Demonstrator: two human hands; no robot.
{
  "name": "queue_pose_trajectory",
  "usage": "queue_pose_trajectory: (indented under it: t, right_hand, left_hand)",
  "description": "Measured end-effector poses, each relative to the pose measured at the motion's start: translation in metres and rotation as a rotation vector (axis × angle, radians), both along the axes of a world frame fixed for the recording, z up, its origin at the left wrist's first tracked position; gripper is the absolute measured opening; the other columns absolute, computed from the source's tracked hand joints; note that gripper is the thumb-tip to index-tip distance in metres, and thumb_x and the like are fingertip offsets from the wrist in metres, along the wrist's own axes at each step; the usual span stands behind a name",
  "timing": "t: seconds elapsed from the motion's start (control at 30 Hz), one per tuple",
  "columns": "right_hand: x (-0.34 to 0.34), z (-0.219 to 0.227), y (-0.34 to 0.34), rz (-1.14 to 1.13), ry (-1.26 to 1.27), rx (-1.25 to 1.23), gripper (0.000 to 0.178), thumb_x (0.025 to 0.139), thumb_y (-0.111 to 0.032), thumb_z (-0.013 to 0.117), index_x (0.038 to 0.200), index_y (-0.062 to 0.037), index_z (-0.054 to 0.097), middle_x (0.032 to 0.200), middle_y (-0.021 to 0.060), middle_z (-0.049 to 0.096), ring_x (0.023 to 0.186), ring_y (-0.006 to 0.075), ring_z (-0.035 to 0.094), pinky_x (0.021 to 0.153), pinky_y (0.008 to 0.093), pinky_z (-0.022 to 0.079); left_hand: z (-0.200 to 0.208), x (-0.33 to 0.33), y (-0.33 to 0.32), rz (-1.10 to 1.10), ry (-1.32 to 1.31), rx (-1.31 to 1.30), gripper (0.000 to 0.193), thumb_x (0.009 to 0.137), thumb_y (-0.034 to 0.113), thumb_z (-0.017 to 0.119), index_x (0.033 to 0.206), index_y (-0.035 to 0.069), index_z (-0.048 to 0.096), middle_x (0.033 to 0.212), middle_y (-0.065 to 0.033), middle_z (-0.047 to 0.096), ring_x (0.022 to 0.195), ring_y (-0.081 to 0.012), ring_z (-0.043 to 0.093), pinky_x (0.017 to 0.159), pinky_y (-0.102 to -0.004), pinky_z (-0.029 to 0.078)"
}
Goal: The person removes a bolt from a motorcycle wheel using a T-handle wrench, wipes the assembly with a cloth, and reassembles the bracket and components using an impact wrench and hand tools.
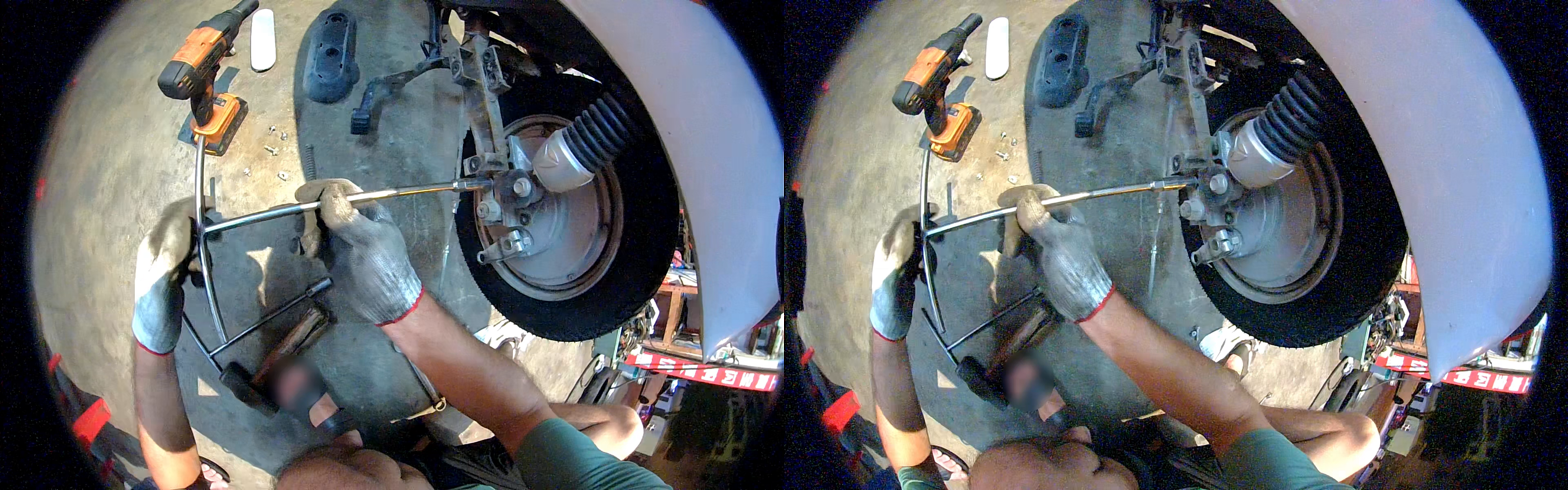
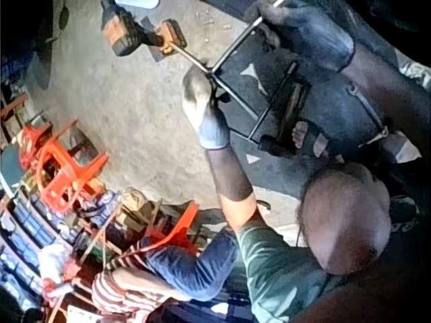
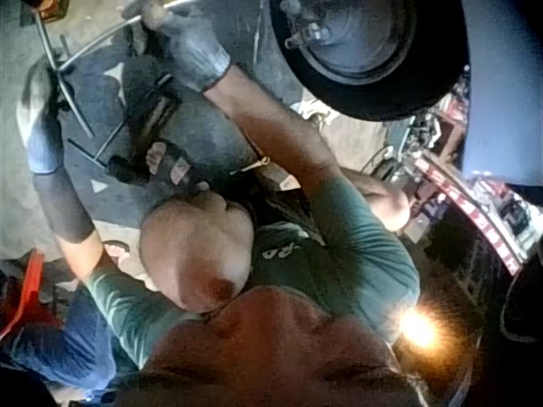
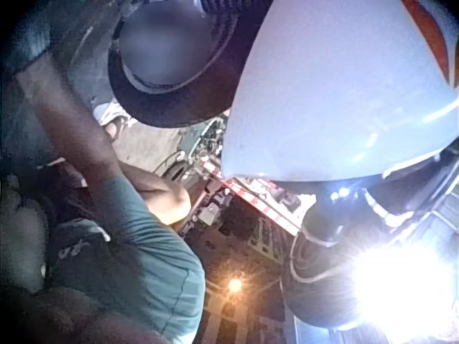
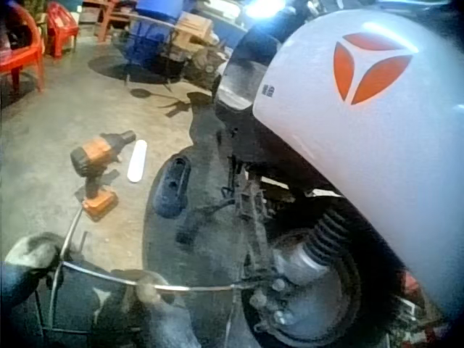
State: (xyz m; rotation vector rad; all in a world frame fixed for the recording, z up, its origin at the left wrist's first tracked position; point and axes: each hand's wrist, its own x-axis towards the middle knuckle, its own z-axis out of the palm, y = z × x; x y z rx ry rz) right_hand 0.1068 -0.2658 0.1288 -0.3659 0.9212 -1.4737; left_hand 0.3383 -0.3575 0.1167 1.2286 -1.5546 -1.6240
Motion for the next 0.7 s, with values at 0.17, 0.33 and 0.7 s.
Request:
queue_pose_trajectory:
  t: [0.17, 0.33, 0.7]
  right_hand:
    - [-0.003, -0.004, -0.001, -0.016, 0.026, -0.078, 0.031, 0.093, -0.029, 0.059, 0.106, -0.0009, 0.059, 0.077, 0.0047, 0.059, 0.068, 0.0146, 0.055, 0.064, 0.0288, 0.045]
    - [-0.008, -0.001, -0.002, -0.006, 0.040, -0.069, 0.034, 0.091, -0.032, 0.061, 0.107, -0.0016, 0.058, 0.080, 0.0045, 0.059, 0.072, 0.0149, 0.056, 0.066, 0.0299, 0.047]
    - [0.021, 0.001, 0.002, -0.020, -0.041, -0.023, 0.035, 0.093, -0.030, 0.059, 0.112, -0.0009, 0.057, 0.087, 0.0063, 0.061, 0.080, 0.0153, 0.059, 0.072, 0.0343, 0.053]
  left_hand:
    - [0.012, -0.016, 0.009, -0.065, -0.278, -0.507, 0.026, 0.089, 0.014, 0.061, 0.112, 0.000, 0.059, 0.094, -0.0056, 0.062, 0.084, -0.0136, 0.058, 0.075, -0.0265, 0.048]
    - [0.006, -0.023, 0.016, 0.332, -0.172, -0.578, 0.026, 0.092, 0.021, 0.059, 0.109, 0.000, 0.061, 0.096, -0.0059, 0.061, 0.084, -0.0144, 0.057, 0.076, -0.0266, 0.048]
    - [0.006, -0.013, 0.014, -0.005, -0.197, -0.630, 0.027, 0.084, 0.002, 0.059, 0.111, -0.002, 0.060, 0.094, -0.0051, 0.062, 0.081, -0.0115, 0.058, 0.073, -0.0282, 0.049]
